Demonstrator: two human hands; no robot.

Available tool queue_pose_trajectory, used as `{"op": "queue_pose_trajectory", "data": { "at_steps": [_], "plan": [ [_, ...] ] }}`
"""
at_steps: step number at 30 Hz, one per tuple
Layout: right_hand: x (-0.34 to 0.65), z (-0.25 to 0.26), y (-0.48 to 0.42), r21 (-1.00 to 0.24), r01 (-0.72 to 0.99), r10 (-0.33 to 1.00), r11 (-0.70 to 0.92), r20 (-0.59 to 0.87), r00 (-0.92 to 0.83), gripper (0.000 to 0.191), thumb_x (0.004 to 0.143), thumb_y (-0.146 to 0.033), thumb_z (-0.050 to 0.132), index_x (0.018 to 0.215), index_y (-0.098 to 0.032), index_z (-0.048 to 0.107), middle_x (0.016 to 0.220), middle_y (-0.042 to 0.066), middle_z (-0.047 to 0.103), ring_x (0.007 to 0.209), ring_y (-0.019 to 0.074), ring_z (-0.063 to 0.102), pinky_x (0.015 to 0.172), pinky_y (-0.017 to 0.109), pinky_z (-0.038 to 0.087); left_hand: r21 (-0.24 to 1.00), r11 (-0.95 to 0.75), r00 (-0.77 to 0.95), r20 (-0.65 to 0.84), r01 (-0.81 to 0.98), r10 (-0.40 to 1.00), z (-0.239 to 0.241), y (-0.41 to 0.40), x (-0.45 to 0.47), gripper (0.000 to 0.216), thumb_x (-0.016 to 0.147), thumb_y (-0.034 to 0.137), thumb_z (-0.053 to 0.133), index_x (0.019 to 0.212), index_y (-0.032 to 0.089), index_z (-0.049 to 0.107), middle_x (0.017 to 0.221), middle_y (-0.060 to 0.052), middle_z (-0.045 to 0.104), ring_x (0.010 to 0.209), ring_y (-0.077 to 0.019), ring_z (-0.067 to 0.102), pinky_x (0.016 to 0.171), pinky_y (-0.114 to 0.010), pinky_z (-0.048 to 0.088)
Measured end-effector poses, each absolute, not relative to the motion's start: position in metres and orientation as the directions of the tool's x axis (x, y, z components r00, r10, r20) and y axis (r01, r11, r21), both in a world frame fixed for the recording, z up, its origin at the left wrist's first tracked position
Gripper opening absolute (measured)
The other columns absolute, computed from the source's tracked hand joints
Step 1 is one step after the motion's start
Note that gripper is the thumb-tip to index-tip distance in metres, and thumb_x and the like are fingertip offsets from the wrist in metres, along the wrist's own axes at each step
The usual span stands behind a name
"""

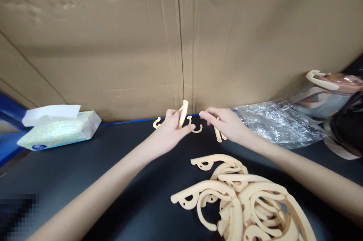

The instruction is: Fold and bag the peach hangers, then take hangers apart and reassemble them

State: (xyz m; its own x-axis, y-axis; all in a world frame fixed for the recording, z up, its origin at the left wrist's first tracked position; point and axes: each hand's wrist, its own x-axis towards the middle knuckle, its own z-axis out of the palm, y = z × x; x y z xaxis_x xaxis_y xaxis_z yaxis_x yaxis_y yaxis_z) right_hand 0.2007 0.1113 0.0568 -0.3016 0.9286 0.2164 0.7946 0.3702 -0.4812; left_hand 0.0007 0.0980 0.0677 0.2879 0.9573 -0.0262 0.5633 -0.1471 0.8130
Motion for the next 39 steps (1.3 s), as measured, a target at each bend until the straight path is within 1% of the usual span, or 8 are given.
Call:
{"op": "queue_pose_trajectory", "data": {
  "at_steps": [7, 12, 15, 20, 27, 30, 33, 39],
  "plan": [
    [0.194, 0.066, 0.101, -0.835, 0.306, 0.874, 0.458, 0.361, -0.325, 0.025, 0.087, -0.039, 0.055, 0.085, -0.016, 0.064, 0.077, 0.0, 0.062, 0.068, 0.0129, 0.054, 0.059, 0.024, 0.041, 0.719, -0.468, 0.516, 0.177, 0.514, 0.838, 0.075, 0.072, 0.011, 0.063, 0.08, 0.017, 0.048, 0.141, 0.025, 0.031, 0.152, -0.007, 0.019, 0.127, -0.0247, 0.042, 0.102, -0.036, 0.04],
    [0.21, 0.081, 0.109, -0.804, 0.282, 0.852, 0.524, 0.496, -0.17, 0.022, 0.086, -0.035, 0.06, 0.099, -0.018, 0.066, 0.087, 0.002, 0.068, 0.077, 0.014, 0.061, 0.074, 0.028, 0.046, 0.805, -0.386, 0.38, 0.219, 0.45, 0.899, 0.103, 0.071, 0.013, 0.023, 0.084, 0.028, 0.049, 0.096, 0.019, 0.066, 0.101, -0.003, 0.066, 0.095, -0.0206, 0.06, 0.085, -0.032, 0.047],
    [0.214, 0.088, 0.11, -0.766, 0.319, 0.828, 0.559, 0.533, -0.171, 0.022, 0.086, -0.035, 0.061, 0.101, -0.02, 0.067, 0.092, 0.002, 0.069, 0.081, 0.0136, 0.061, 0.075, 0.027, 0.047, 0.87, -0.329, 0.308, 0.22, 0.367, 0.926, 0.114, 0.073, 0.011, 0.021, 0.084, 0.032, 0.05, 0.071, 0.018, 0.059, 0.073, 0.0, 0.063, 0.075, -0.0156, 0.06, 0.071, -0.025, 0.046],
    [0.213, 0.094, 0.103, -0.716, 0.395, 0.818, 0.576, 0.499, -0.287, 0.024, 0.091, -0.035, 0.054, 0.105, -0.02, 0.066, 0.099, 0.003, 0.069, 0.084, 0.0148, 0.063, 0.072, 0.027, 0.048, 0.905, -0.264, 0.265, 0.18, 0.332, 0.947, 0.112, 0.079, 0.006, 0.018, 0.086, 0.038, 0.054, 0.087, 0.02, 0.05, 0.057, 0.005, 0.058, 0.054, -0.0111, 0.053, 0.051, -0.019, 0.038],
    [0.214, 0.093, 0.09, 0.021, 0.818, 0.673, 0.574, 0.557, -0.487, 0.034, 0.097, -0.023, 0.036, 0.121, -0.019, 0.059, 0.092, 0.009, 0.069, 0.086, 0.0207, 0.062, 0.066, 0.029, 0.04, 0.84, -0.353, 0.462, 0.141, 0.412, 0.875, 0.095, 0.08, 0.009, 0.032, 0.095, 0.041, 0.038, 0.072, 0.019, 0.046, 0.062, 0.004, 0.047, 0.052, -0.0097, 0.042, 0.05, -0.021, 0.034],
    [0.213, 0.088, 0.09, 0.154, 0.858, 0.736, 0.49, 0.454, -0.502, 0.038, 0.093, -0.014, 0.036, 0.126, -0.018, 0.054, 0.094, 0.009, 0.069, 0.077, 0.019, 0.062, 0.054, 0.028, 0.032, 0.733, -0.431, 0.387, 0.245, 0.526, 0.889, 0.086, 0.075, 0.017, 0.035, 0.098, 0.04, 0.028, 0.07, 0.021, 0.038, 0.061, 0.004, 0.042, 0.054, -0.0123, 0.04, 0.054, -0.024, 0.03],
    [0.21, 0.082, 0.095, 0.007, 0.857, 0.789, 0.515, 0.387, -0.477, 0.029, 0.089, -0.014, 0.042, 0.113, -0.016, 0.058, 0.091, 0.008, 0.068, 0.068, 0.0169, 0.06, 0.053, 0.026, 0.032, 0.632, -0.426, 0.328, 0.274, 0.648, 0.904, 0.076, 0.074, 0.023, 0.032, 0.099, 0.038, 0.025, 0.073, 0.022, 0.036, 0.059, 0.004, 0.042, 0.054, -0.0145, 0.043, 0.054, -0.026, 0.028],
    [0.216, 0.086, 0.113, -0.821, 0.447, 0.929, 0.355, 0.257, -0.266, 0.027, 0.096, -0.027, 0.035, 0.089, -0.016, 0.059, 0.047, -0.007, 0.045, 0.034, 0.0071, 0.037, 0.041, 0.022, 0.03, 0.542, -0.368, 0.373, 0.104, 0.756, 0.922, 0.049, 0.094, 0.021, 0.027, 0.097, 0.037, 0.026, 0.086, 0.022, 0.047, 0.066, 0.001, 0.056, 0.063, -0.0182, 0.056, 0.059, -0.026, 0.034]
  ]
}}
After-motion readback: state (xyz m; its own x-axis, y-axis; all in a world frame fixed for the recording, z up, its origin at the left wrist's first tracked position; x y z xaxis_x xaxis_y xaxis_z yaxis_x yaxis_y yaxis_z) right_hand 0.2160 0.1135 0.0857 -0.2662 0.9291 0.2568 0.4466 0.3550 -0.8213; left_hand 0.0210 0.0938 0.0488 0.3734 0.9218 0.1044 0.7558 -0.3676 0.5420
